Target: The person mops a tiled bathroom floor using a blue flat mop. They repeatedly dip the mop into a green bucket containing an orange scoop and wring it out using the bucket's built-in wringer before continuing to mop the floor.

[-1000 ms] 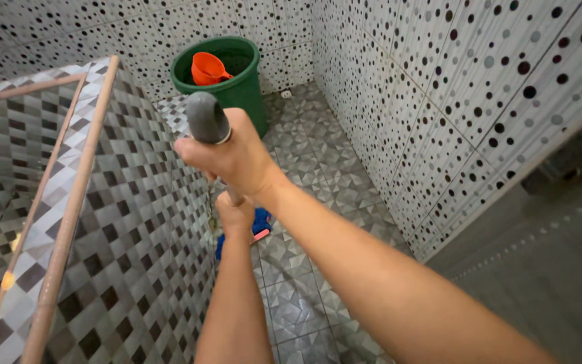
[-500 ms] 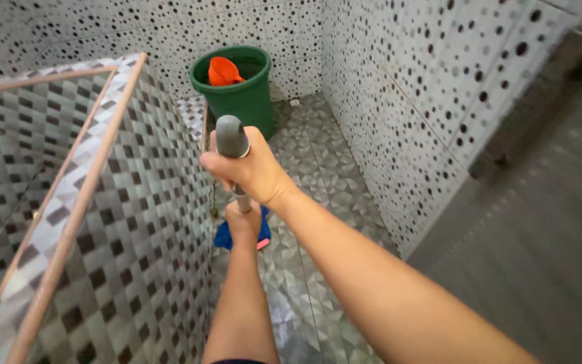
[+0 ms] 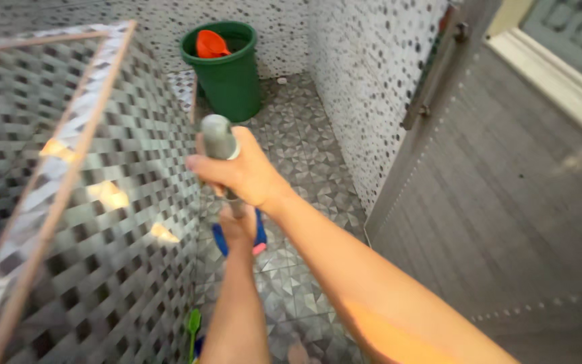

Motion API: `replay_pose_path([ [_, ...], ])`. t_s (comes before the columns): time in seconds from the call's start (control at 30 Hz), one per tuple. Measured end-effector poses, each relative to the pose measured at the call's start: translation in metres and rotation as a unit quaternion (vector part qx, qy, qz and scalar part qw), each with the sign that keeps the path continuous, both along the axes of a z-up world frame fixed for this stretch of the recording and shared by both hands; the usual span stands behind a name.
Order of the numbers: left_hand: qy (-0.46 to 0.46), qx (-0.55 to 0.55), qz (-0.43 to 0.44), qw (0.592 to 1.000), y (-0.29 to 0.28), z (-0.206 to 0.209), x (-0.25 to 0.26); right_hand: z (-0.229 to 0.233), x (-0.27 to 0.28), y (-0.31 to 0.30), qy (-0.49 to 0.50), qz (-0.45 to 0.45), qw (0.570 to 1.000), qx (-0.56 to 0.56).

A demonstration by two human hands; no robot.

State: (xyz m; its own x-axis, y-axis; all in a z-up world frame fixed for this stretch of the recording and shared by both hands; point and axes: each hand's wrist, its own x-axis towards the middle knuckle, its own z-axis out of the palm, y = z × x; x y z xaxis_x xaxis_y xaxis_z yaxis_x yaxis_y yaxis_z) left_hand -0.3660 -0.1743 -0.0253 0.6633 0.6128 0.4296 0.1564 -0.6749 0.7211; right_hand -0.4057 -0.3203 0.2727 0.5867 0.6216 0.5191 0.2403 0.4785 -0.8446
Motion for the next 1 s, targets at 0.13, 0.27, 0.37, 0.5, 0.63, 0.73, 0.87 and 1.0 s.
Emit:
replay_pose_path([
  [0.13, -0.018, -0.132, 0.011, 0.991, -0.015, -0.009, -0.02, 0.013, -0.012, -0.004, 0.013, 0.004, 0.999, -0.033],
  [0.27, -0.043, -0.004, -0.036, 0.998, -0.015, -0.004, -0.016, 0.011, -0.014, -0.008, 0.004, -0.072, 0.994, -0.078],
  [0.37, -0.008, -0.088, -0.028, 0.996, -0.015, 0.018, -0.025, 0.014, -0.011, 0.002, 0.019, -0.097, 0.994, -0.05],
  [0.5, -0.022, -0.119, -0.001, 0.993, -0.009, 0.052, -0.015, 0.02, -0.007, 0.026, 0.035, -0.124, 0.992, -0.008],
  [0.63, 0.048, -0.138, -0.027, 0.989, -0.012, 0.064, -0.009, 0.018, 0.006, 0.016, 0.047, -0.132, 0.99, 0.009],
  [0.73, 0.055, -0.133, -0.025, 0.989, -0.018, 0.058, -0.012, 0.013, 0.013, 0.006, 0.034, -0.119, 0.992, 0.003],
  [0.87, 0.018, -0.141, -0.009, 0.99, -0.026, 0.05, -0.023, 0.01, 0.006, 0.006, 0.044, -0.08, 0.996, -0.017],
  [1.0, -0.019, -0.204, 0.036, 0.978, -0.041, 0.043, -0.051, 0.01, -0.028, -0.006, 0.01, -0.043, 0.998, -0.038],
])
